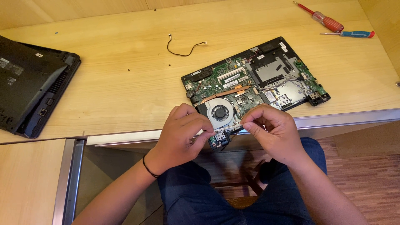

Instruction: Connecting internal components and installing a motherboard into a laptop chassis.

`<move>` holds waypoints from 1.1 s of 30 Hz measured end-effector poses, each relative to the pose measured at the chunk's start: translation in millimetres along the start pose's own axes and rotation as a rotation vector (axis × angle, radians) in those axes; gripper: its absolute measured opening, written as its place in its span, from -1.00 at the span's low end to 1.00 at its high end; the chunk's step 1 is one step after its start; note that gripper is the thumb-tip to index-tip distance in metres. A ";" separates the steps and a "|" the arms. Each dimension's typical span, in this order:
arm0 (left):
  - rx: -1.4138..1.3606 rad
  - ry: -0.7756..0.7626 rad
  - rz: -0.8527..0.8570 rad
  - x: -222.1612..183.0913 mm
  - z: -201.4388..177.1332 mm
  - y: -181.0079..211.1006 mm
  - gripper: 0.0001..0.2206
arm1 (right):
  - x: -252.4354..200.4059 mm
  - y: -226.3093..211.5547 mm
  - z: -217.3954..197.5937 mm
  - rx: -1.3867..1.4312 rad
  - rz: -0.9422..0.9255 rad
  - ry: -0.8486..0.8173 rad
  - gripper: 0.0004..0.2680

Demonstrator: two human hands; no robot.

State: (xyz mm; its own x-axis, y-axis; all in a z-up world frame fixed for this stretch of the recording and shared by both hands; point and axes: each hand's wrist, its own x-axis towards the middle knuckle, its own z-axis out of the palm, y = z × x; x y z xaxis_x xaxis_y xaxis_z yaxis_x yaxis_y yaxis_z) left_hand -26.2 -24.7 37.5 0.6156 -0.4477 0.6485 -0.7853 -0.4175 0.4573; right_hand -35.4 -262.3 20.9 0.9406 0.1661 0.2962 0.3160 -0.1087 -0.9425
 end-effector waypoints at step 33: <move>0.553 0.105 0.253 13.3 42.4 33.1 -0.90 | -9.6 8.8 -8.4 0.096 0.155 -0.057 -0.92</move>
State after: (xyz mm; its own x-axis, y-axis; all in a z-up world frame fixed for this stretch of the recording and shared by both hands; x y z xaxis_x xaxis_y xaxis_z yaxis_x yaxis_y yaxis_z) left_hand -41.2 -78.0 35.5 0.3826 -0.5181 0.7650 -0.7382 -0.6693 -0.0841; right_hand -40.7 -273.1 11.0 0.9677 0.2103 0.1392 0.1516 -0.0438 -0.9875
